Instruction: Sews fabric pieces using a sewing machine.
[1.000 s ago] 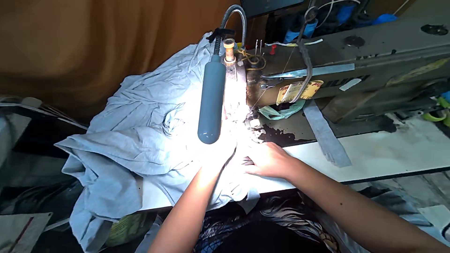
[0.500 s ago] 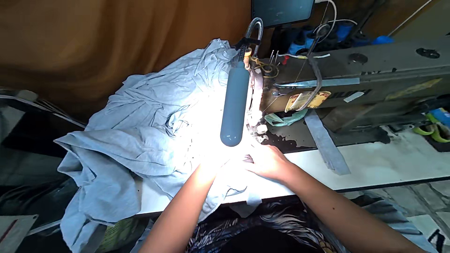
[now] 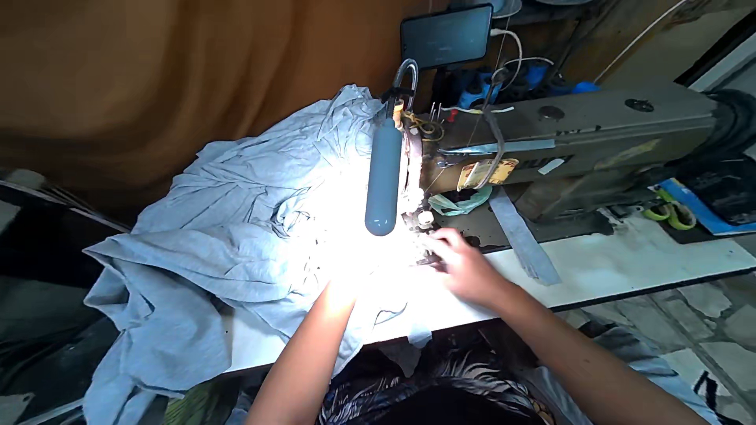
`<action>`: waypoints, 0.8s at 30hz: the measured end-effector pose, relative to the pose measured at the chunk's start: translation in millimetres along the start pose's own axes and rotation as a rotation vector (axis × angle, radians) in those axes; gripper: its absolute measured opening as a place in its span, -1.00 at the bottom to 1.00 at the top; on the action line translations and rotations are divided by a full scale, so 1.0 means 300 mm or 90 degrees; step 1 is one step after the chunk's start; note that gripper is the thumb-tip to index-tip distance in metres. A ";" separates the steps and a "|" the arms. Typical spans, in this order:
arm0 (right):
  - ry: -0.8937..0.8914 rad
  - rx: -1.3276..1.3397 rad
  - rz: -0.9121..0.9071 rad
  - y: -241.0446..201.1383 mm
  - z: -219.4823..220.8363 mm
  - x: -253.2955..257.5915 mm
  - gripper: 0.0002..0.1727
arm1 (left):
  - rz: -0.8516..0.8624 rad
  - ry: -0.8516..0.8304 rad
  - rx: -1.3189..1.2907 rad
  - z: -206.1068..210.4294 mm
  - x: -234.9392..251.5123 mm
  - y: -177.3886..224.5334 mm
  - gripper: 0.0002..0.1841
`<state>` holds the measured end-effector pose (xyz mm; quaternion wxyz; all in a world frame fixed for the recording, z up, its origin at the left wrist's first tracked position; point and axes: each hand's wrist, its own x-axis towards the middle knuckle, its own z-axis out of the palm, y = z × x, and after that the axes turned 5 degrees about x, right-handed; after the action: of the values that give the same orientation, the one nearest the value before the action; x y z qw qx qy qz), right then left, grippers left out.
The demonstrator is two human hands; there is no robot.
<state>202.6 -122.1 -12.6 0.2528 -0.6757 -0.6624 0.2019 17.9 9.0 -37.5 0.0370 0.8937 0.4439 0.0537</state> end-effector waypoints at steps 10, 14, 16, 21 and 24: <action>0.471 -0.252 0.106 0.555 -0.272 -0.202 -0.25 | 0.102 0.098 -0.017 0.090 0.003 -0.023 -0.63; 0.508 -0.229 0.069 0.590 -0.230 -0.206 -0.22 | 0.083 0.058 -0.005 0.007 -0.030 0.009 -0.62; 0.527 -0.214 0.056 0.597 -0.227 -0.206 -0.23 | 0.072 0.025 0.002 -0.030 -0.030 0.025 -0.61; 0.541 -0.187 0.046 0.601 -0.229 -0.204 -0.27 | 0.094 0.060 0.069 0.037 -0.014 -0.020 -0.51; 0.510 -0.197 0.097 0.590 -0.231 -0.219 -0.42 | 0.066 0.007 0.075 0.048 -0.013 -0.029 -0.48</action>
<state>382.4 -191.9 -69.6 0.3698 -0.7775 -0.4829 -0.1598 10.5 10.8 -53.0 -0.0213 0.9158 0.3996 0.0343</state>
